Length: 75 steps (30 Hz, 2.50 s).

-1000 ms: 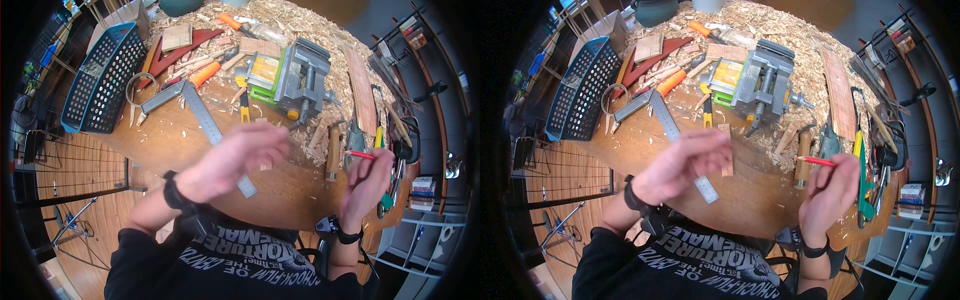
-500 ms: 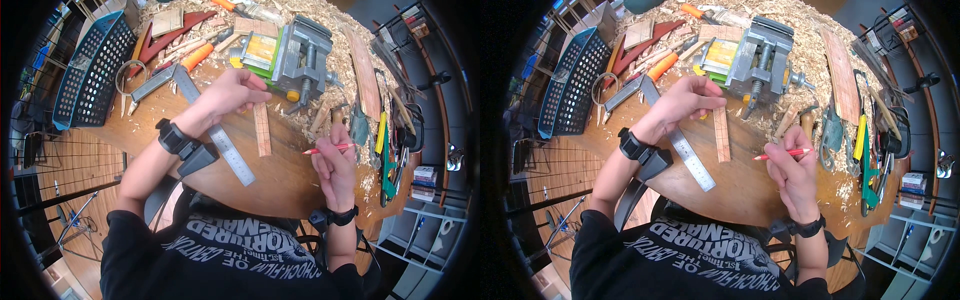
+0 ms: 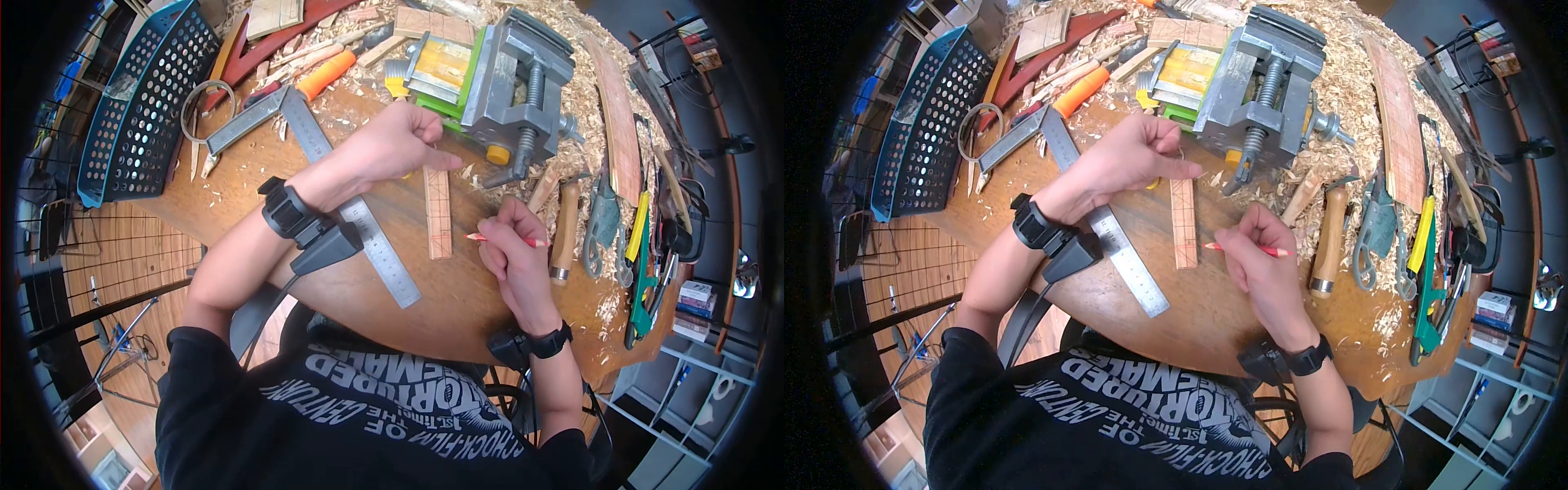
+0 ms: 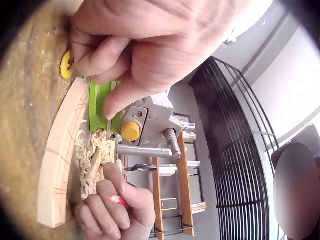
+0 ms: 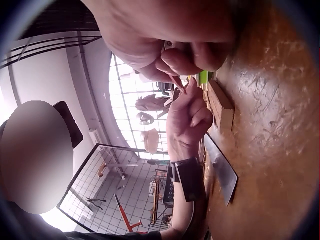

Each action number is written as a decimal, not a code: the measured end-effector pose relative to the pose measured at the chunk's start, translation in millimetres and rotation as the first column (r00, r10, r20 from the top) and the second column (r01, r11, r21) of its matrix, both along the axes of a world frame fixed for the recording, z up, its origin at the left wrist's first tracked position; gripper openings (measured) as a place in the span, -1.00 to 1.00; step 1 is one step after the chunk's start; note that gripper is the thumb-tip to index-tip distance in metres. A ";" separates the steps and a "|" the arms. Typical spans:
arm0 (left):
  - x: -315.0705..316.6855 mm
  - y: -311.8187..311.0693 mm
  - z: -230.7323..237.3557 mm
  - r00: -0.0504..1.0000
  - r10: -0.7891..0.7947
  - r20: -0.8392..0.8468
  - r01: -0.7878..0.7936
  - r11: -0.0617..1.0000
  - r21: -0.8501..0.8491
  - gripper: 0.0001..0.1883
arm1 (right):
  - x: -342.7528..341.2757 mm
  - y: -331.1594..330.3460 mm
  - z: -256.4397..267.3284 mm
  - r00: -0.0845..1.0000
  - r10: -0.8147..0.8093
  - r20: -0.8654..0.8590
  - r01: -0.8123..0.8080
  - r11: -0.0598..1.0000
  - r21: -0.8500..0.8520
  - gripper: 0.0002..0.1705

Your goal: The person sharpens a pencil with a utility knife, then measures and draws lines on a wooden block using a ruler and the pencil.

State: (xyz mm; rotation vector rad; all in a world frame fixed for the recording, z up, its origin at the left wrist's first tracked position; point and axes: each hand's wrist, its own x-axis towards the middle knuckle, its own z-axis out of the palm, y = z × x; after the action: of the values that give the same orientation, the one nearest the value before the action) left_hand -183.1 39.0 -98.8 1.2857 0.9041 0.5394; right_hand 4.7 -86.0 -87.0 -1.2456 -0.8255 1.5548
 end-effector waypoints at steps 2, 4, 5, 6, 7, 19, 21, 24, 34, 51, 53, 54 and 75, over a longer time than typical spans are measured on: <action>-5.3 -2.5 4.5 0.995 0.032 -0.094 -0.025 0.997 0.069 -0.59 | -3.9 4.3 -3.4 1.000 -0.013 -0.028 0.013 1.000 -0.006 -0.70; -5.3 -5.8 7.5 0.990 0.074 -0.121 -0.063 0.994 0.094 -0.66 | -5.9 5.8 -7.2 0.998 -0.039 -0.042 0.041 0.998 0.039 -0.65; -5.1 -6.2 7.2 0.982 0.119 -0.144 -0.101 0.987 0.125 -0.71 | -6.3 5.5 -9.0 0.998 -0.038 -0.042 0.040 0.999 0.035 -0.65; -5.1 -5.2 5.2 0.982 0.122 -0.145 -0.104 0.987 0.123 -0.71 | -6.2 5.1 -10.5 0.999 -0.038 0.009 0.038 0.996 0.077 -0.63; -5.7 -3.9 2.8 0.977 0.111 -0.181 -0.085 0.986 0.143 -0.71 | -5.5 5.0 -12.0 0.997 -0.039 0.060 0.032 0.992 0.120 -0.62; -5.3 -9.5 11.4 0.924 0.067 -0.375 0.034 0.966 0.257 -0.76 | 4.0 2.9 -12.7 0.960 -0.156 0.235 0.090 0.959 0.268 -0.62; -5.1 -9.0 10.5 0.918 0.033 -0.394 0.066 0.970 0.235 -0.78 | 5.5 2.0 -14.6 0.960 -0.131 0.248 0.059 0.958 0.280 -0.63; -5.4 -9.6 6.7 0.929 0.011 -0.370 0.093 0.960 0.262 -0.82 | 5.6 1.3 -16.1 0.962 -0.094 0.257 0.017 0.957 0.288 -0.64; -1.7 -15.4 5.8 0.965 0.031 -0.261 0.036 0.969 0.245 -0.82 | 1.6 -1.0 -23.2 0.965 -0.078 0.250 -0.016 0.935 0.354 -0.66; -4.7 -13.0 -0.5 0.988 0.112 -0.105 -0.085 0.969 0.230 -0.72 | 4.8 -8.6 -14.0 0.973 -0.027 0.231 -0.034 0.967 0.253 -0.63; -5.3 -13.6 -1.2 0.986 0.055 -0.156 0.001 0.941 0.339 -0.80 | 3.2 -8.6 -11.7 0.969 -0.030 0.247 -0.027 0.974 0.224 -0.64; -5.9 -14.3 1.8 0.986 0.057 -0.154 -0.001 0.941 0.340 -0.80 | 0.2 -8.0 -10.3 0.971 -0.054 0.234 0.003 0.977 0.214 -0.65; -2.1 -23.1 7.9 0.975 -0.084 -0.205 0.146 0.938 0.313 -0.61 | -4.7 -8.3 -14.0 0.957 -0.009 0.289 -0.060 0.971 0.229 -0.64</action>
State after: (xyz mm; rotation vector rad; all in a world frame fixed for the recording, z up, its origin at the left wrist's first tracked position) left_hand -185.3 15.9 -90.9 1.7046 0.9128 0.4931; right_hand 0.0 -94.4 -101.1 -1.3044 -1.1829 1.2663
